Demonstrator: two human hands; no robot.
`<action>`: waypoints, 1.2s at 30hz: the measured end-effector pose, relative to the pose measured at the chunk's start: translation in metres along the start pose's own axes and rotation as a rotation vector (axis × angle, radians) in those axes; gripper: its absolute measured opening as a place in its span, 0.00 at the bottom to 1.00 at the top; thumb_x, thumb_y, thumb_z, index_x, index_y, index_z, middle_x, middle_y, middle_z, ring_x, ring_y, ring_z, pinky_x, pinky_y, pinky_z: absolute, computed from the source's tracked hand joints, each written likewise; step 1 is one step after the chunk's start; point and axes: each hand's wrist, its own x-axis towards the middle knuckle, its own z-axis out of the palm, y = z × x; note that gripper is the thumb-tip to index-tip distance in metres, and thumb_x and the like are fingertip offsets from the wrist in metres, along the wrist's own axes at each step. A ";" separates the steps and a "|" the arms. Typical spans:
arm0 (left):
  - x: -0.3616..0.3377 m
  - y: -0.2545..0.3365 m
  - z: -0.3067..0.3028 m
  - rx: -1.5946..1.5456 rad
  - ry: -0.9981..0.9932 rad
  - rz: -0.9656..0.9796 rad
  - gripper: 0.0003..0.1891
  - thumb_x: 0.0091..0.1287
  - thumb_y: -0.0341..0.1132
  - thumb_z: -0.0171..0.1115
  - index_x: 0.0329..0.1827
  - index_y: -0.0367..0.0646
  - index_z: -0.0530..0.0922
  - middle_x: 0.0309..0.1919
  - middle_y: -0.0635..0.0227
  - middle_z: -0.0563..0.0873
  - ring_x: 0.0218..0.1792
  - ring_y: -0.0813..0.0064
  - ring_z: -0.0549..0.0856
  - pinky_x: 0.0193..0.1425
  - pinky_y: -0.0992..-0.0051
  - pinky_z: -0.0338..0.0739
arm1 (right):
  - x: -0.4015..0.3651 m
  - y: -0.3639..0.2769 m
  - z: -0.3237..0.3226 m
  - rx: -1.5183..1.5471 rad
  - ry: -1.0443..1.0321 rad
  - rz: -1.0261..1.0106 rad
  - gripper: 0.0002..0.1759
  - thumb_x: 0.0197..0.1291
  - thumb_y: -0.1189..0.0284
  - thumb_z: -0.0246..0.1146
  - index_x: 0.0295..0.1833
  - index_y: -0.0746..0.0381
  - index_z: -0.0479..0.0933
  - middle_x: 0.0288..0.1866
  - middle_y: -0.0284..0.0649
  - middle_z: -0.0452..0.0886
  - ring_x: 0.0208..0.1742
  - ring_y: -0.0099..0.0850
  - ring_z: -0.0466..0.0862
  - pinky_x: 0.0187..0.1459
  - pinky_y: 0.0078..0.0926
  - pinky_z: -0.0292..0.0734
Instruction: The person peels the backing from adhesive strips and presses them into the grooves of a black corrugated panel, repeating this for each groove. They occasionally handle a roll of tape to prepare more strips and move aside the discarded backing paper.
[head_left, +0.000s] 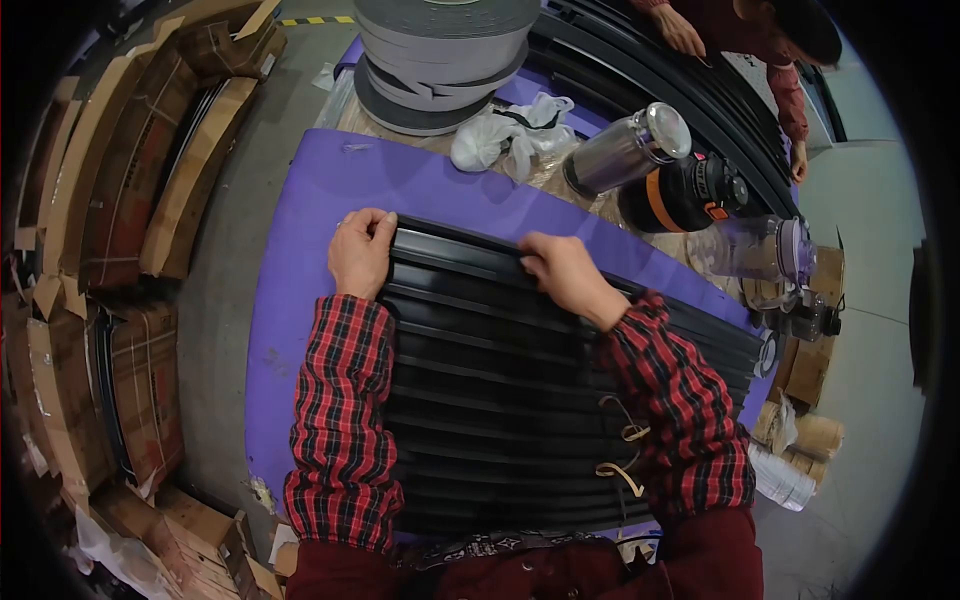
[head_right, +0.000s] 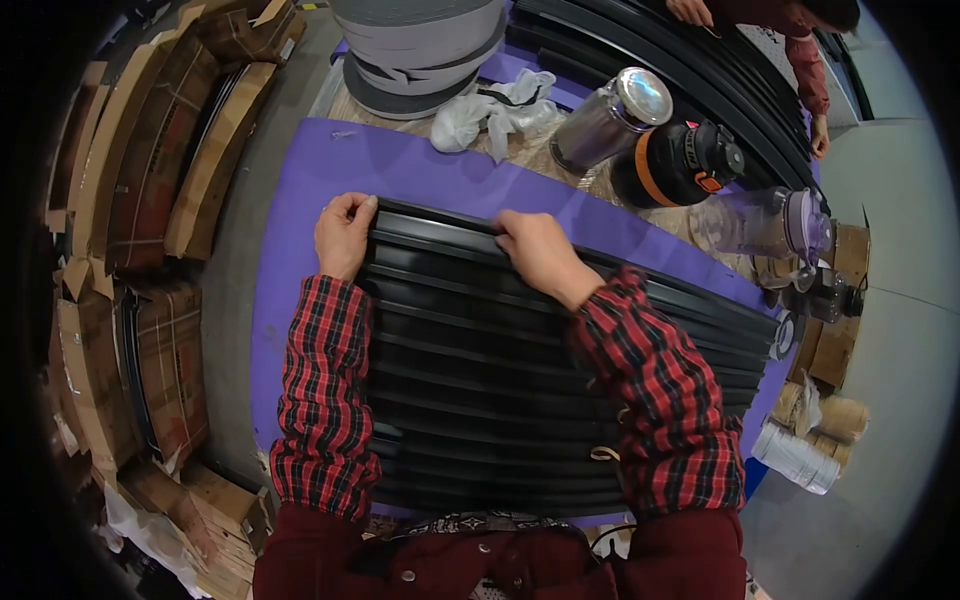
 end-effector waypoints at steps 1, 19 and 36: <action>0.001 0.000 0.000 0.008 -0.008 -0.018 0.10 0.54 0.41 0.57 0.30 0.43 0.78 0.27 0.65 0.77 0.31 0.67 0.77 0.36 0.71 0.69 | -0.025 0.020 -0.011 -0.018 0.071 -0.050 0.12 0.47 0.81 0.55 0.41 0.66 0.71 0.24 0.45 0.75 0.20 0.35 0.76 0.26 0.25 0.71; 0.016 -0.028 -0.005 -0.293 -0.214 -0.010 0.08 0.59 0.35 0.57 0.31 0.39 0.75 0.24 0.79 0.74 0.27 0.89 0.69 0.33 0.87 0.63 | -0.150 0.130 -0.072 0.183 0.343 0.415 0.10 0.45 0.70 0.62 0.30 0.66 0.74 0.20 0.43 0.75 0.25 0.36 0.77 0.28 0.26 0.69; 0.016 -0.034 0.003 -0.298 -0.207 -0.015 0.07 0.58 0.33 0.58 0.31 0.38 0.76 0.24 0.77 0.75 0.27 0.88 0.70 0.33 0.86 0.65 | -0.133 0.140 -0.076 0.078 0.348 0.481 0.10 0.41 0.70 0.63 0.27 0.67 0.74 0.22 0.47 0.75 0.28 0.41 0.77 0.32 0.31 0.70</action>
